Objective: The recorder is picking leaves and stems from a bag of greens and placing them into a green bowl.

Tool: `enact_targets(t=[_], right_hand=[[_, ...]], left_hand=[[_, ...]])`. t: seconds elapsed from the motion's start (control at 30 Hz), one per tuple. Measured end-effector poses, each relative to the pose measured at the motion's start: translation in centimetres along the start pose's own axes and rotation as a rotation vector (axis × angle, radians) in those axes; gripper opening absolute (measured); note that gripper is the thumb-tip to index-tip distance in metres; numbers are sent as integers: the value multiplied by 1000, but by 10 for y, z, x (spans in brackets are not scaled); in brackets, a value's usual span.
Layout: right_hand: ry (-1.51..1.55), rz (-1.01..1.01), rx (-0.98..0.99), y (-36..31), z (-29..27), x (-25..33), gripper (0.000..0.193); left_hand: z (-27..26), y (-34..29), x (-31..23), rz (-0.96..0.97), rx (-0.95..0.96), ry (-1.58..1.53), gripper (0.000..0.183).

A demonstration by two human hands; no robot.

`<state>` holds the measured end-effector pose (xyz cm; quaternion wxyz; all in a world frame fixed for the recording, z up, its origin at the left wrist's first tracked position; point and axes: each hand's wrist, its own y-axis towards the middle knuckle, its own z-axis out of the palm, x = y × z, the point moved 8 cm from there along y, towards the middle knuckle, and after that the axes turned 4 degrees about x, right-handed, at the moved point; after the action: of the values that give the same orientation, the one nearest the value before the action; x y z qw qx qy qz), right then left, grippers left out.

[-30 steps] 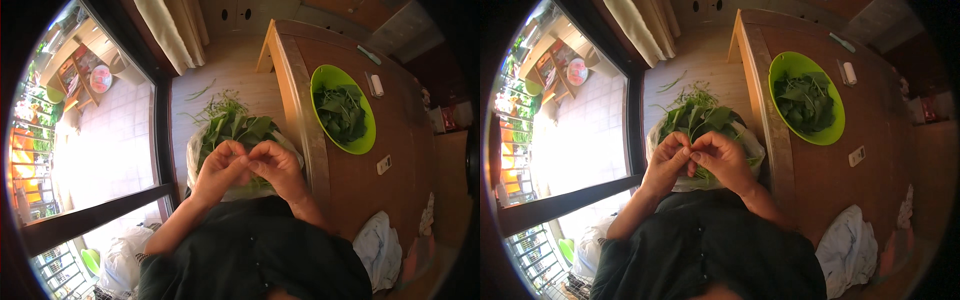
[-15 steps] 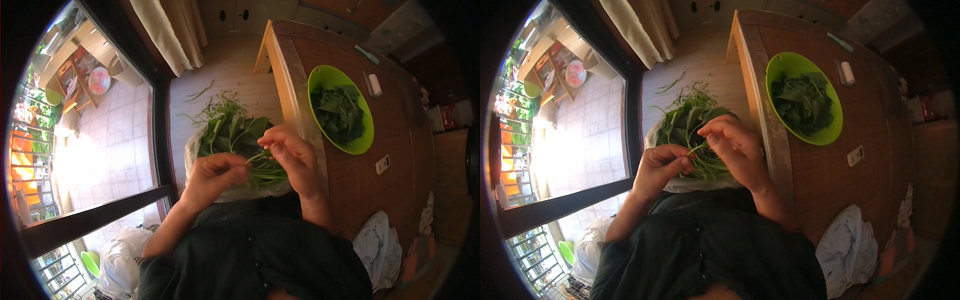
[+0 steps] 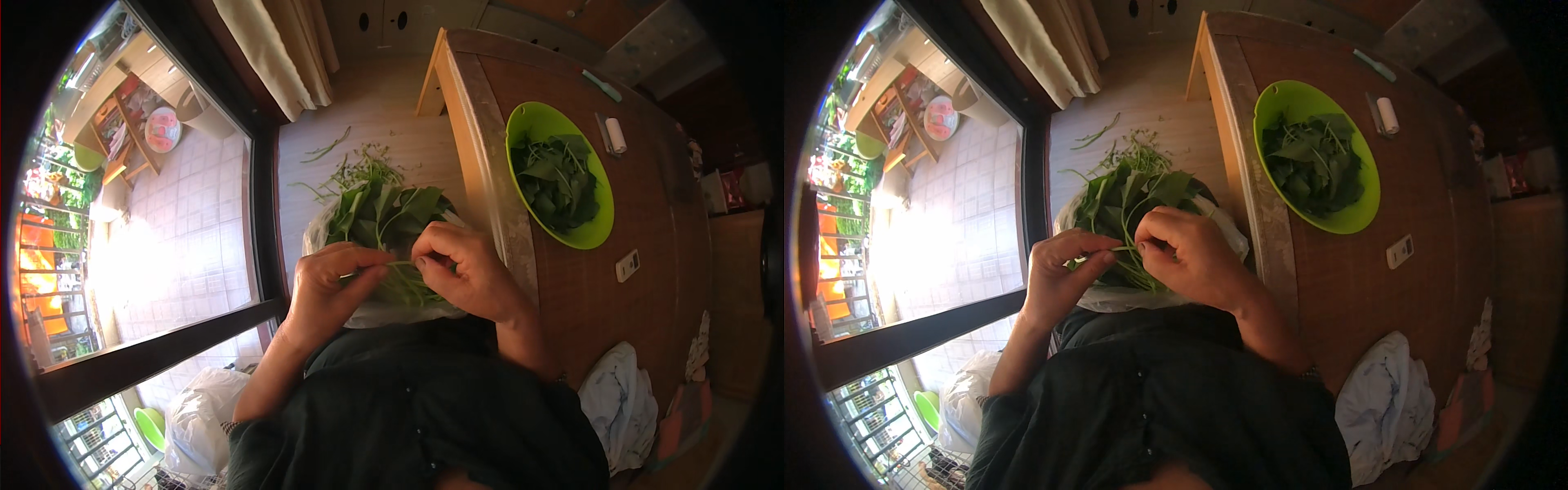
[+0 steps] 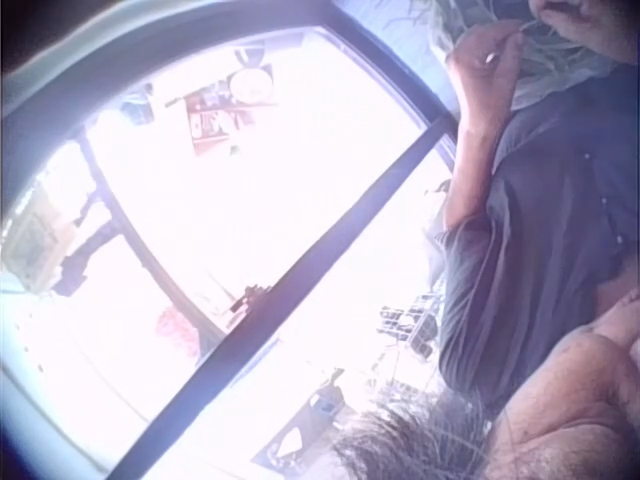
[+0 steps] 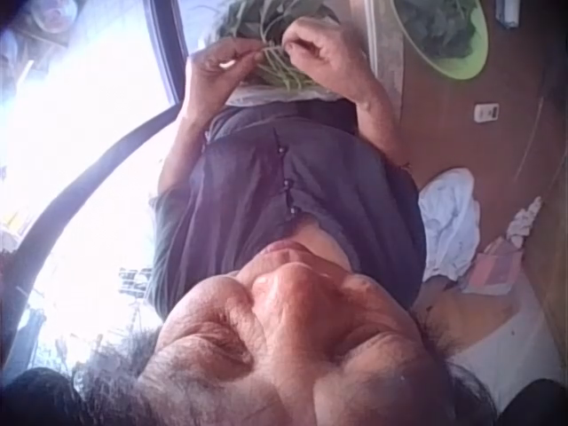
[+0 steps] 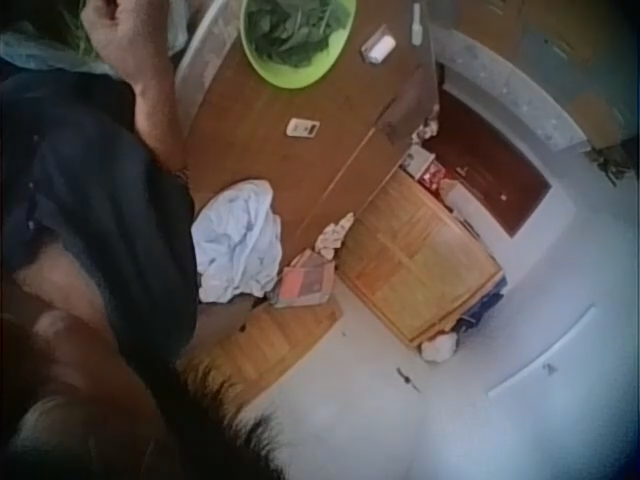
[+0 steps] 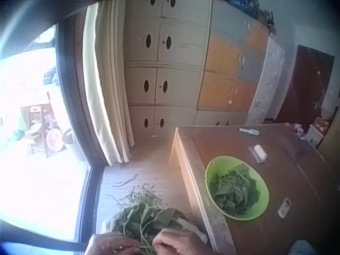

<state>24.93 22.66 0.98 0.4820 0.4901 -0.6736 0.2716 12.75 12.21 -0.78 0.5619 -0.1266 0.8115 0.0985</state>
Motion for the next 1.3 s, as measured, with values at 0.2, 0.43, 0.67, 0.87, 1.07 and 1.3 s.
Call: enact_targets(t=[0.2, 0.43, 0.67, 0.87, 1.07, 1.3], right_hand=[[157, 48, -54, -3, -3, -9, 3], [296, 135, -93, -3, 2, -17, 4], [382, 177, -142, -3, 7, -23, 5], [497, 125, -144, 2, 13, -19, 6], [519, 171, -85, 1, 25, -31, 9], [531, 243, -49, -7, 40, -44, 7]], left_hand=[[-4, -2, 5, -23, -55, -70, 12], [1, -2, 11, -30, -64, -70, 9], [7, -1, 13, -60, -45, -61, 9], [7, 0, 15, -86, -22, -115, 9], [8, -1, 30, -215, -19, -463, 9], [-6, 5, 41, -143, -117, -639, 11]])
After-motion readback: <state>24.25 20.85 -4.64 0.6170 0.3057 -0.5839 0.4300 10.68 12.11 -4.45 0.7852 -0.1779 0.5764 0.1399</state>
